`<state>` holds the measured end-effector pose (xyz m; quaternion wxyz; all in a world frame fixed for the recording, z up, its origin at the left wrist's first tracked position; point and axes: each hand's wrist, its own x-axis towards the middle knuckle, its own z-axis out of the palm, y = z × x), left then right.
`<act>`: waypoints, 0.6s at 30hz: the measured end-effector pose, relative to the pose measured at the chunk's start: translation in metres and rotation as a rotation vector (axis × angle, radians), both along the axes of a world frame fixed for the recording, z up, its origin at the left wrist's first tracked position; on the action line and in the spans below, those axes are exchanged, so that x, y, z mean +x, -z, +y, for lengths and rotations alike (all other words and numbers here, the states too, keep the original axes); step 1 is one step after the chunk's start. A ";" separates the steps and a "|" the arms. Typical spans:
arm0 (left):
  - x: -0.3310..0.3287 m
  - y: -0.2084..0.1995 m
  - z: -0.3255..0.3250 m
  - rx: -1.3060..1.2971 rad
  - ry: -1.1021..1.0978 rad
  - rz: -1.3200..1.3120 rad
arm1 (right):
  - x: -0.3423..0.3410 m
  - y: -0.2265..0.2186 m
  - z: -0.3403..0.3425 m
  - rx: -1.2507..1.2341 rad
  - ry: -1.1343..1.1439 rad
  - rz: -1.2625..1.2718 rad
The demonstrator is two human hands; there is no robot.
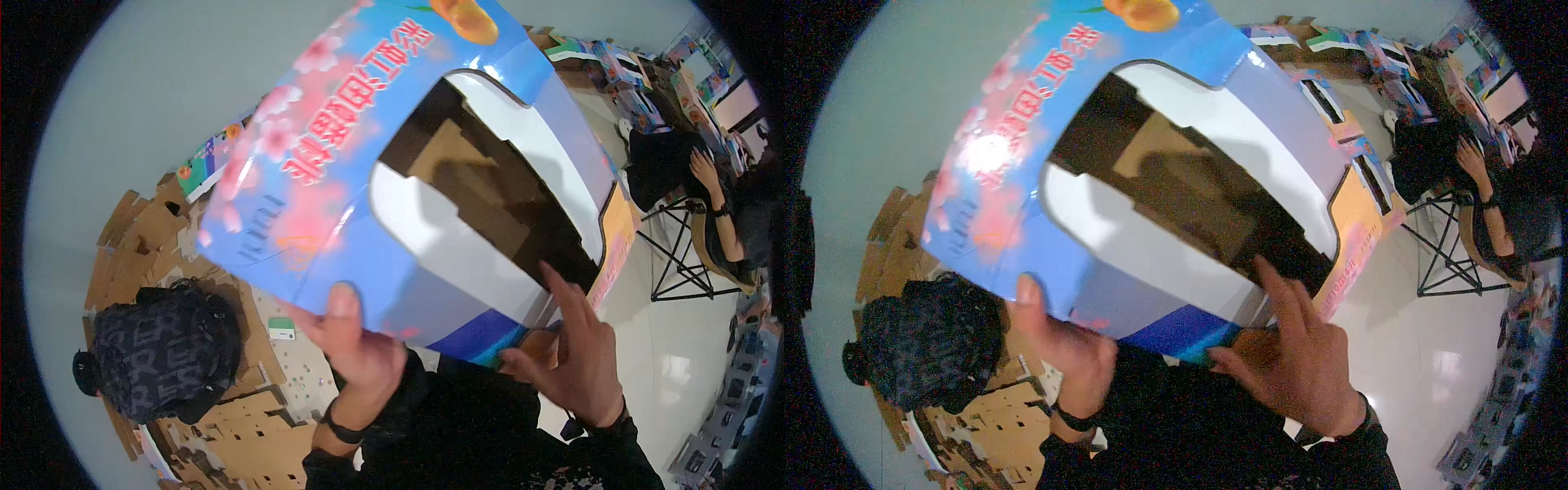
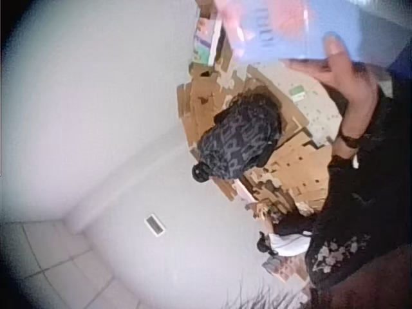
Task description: Assembling cardboard fruit boxes using a blue manual folding tool to tuck tabs into place.
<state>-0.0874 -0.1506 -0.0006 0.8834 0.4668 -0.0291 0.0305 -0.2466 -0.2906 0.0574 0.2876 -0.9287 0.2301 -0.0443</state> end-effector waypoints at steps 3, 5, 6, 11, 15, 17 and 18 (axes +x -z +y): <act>-0.014 0.016 -0.026 0.000 0.015 0.013 | -0.016 0.019 -0.026 -0.013 0.092 0.027; -0.014 0.033 -0.040 0.132 0.306 -0.035 | -0.032 0.038 -0.051 0.192 0.344 -0.001; -0.015 0.041 -0.045 0.139 0.454 -0.023 | -0.041 0.049 -0.066 0.164 0.397 0.026; -0.005 0.068 -0.021 0.628 0.664 -0.327 | -0.073 0.123 -0.130 0.157 0.604 -0.152; 0.021 0.067 0.021 0.701 0.693 -0.148 | -0.088 0.180 -0.189 -0.193 0.818 -0.116; 0.025 0.060 0.036 0.607 0.586 -0.081 | -0.092 0.205 -0.235 -0.262 0.911 0.065; 0.029 0.056 0.043 0.733 0.518 -0.308 | -0.095 0.219 -0.259 -0.289 0.925 0.067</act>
